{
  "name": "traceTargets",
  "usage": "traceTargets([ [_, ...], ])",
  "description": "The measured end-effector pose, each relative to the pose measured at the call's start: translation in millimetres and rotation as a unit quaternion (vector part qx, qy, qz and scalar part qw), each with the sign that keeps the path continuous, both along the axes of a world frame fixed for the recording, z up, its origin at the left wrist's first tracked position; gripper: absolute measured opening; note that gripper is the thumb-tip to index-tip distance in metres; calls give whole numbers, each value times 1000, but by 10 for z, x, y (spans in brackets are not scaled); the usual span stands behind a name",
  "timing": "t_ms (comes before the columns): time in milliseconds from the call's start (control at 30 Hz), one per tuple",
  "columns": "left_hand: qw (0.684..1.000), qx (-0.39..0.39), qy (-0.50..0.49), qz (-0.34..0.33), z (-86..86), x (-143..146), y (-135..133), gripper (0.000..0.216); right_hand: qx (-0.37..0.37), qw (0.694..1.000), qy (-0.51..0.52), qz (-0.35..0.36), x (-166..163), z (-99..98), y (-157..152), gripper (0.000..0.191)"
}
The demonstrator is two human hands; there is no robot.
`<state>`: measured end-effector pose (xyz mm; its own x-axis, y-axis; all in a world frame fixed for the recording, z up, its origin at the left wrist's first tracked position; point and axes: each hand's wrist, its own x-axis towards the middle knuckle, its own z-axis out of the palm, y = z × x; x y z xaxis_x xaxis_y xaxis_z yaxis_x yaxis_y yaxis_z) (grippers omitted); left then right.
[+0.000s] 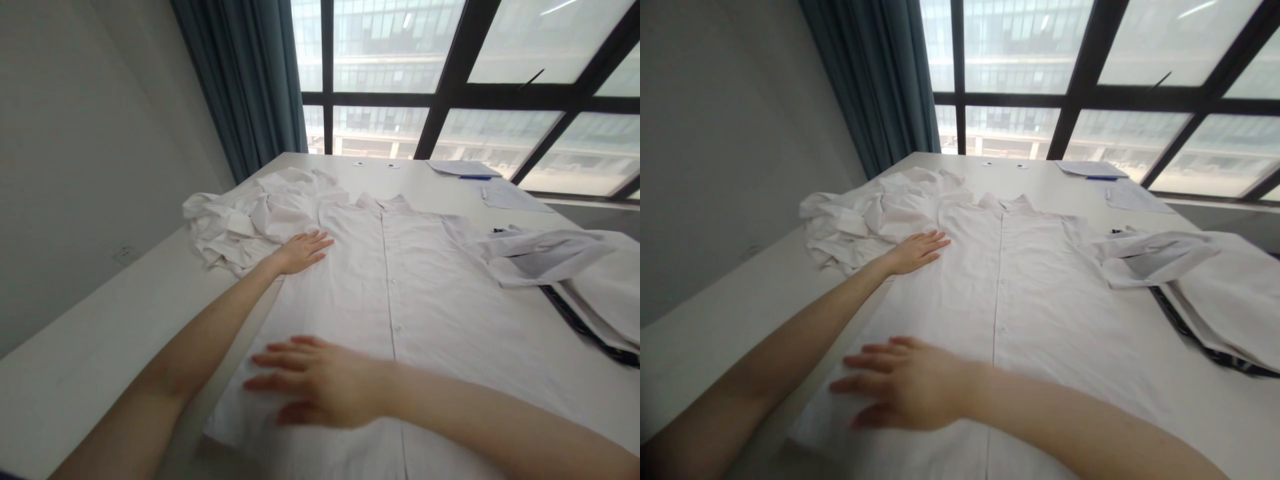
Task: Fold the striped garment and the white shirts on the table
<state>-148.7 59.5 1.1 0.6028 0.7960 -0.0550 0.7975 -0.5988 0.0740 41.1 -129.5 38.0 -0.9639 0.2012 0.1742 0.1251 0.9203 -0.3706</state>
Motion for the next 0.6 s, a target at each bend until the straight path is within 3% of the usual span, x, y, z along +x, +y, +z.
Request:
traceTargets([
  [133,1000,1,-3,1,-2,3,-2,52,44,975,-33,-217,621,22,635,48],
  [233,1000,-3,-5,-3,-25,-6,25,52,95,910,-51,-401,1226,-154,1074,48],
  [300,1000,-3,-9,-4,-42,-12,40,52,101,865,-73,-486,1551,-313,1261,50],
  [400,1000,1,-18,-2,-55,-16,42,52,99,837,-101,-529,1796,-508,1364,51],
  [600,998,53,-23,-5,-8,2,-2,50,105,839,-111,-523,1781,-566,1335,55],
])
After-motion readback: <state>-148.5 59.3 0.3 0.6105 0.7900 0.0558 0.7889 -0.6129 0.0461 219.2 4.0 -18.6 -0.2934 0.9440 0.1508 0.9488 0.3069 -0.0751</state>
